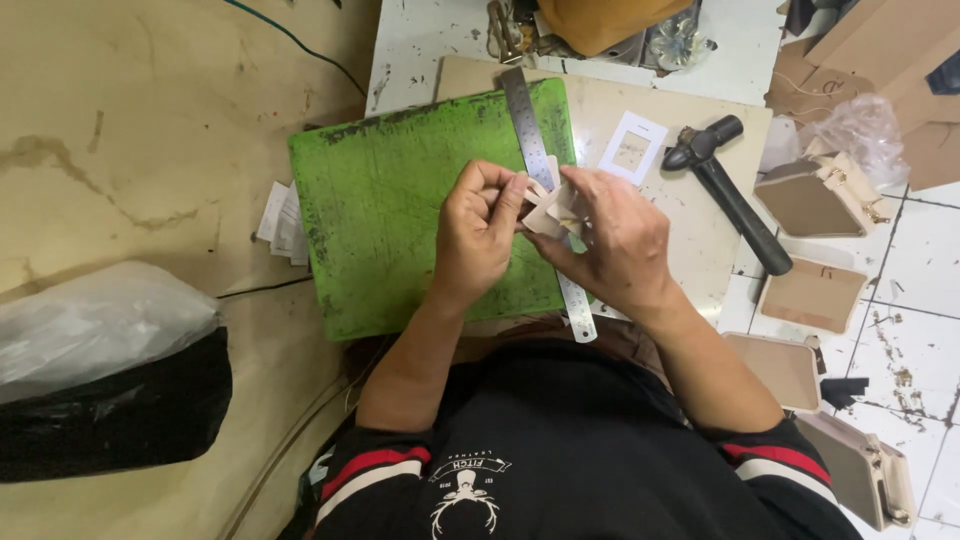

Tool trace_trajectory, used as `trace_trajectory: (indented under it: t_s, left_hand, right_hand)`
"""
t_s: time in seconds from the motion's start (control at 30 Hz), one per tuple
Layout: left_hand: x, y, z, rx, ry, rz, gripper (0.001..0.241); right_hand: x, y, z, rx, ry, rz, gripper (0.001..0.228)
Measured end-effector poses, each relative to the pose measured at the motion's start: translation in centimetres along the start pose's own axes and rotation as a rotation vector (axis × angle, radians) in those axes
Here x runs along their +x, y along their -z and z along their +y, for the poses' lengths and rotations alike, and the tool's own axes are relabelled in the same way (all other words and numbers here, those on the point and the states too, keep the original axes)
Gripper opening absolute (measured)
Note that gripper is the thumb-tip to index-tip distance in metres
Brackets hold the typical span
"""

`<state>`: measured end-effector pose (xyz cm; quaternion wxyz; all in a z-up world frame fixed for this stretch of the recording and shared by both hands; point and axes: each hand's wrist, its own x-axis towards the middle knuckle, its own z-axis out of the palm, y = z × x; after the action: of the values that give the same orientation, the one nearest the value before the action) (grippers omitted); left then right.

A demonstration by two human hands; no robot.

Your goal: Measuring and inspecting small leather straps and components using a metal ruler on a cutting mat.

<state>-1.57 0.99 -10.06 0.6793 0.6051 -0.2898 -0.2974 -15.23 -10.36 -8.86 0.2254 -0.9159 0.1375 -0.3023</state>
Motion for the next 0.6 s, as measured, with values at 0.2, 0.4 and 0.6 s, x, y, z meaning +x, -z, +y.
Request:
trace_trajectory:
  t_s: [0.2, 0.4, 0.6]
  left_hand:
    - [-1.3, -0.3, -1.3, -0.029, 0.003, 0.122, 0.021]
    - [-1.6, -0.8, -2.8, -0.076, -0.010, 0.165, 0.020]
    - [-1.4, -0.9, -2.4, -0.172, -0.033, 0.238, 0.020]
  right_hand:
    - [-0.2, 1.1, -0.2, 0.066, 0.044, -0.140, 0.060]
    - [-2.4, 0.0, 1.7, 0.203, 0.000, -0.069, 0.066]
    - [-3.6, -0.4, 2.7, 0.338, 0.005, -0.036, 0.064]
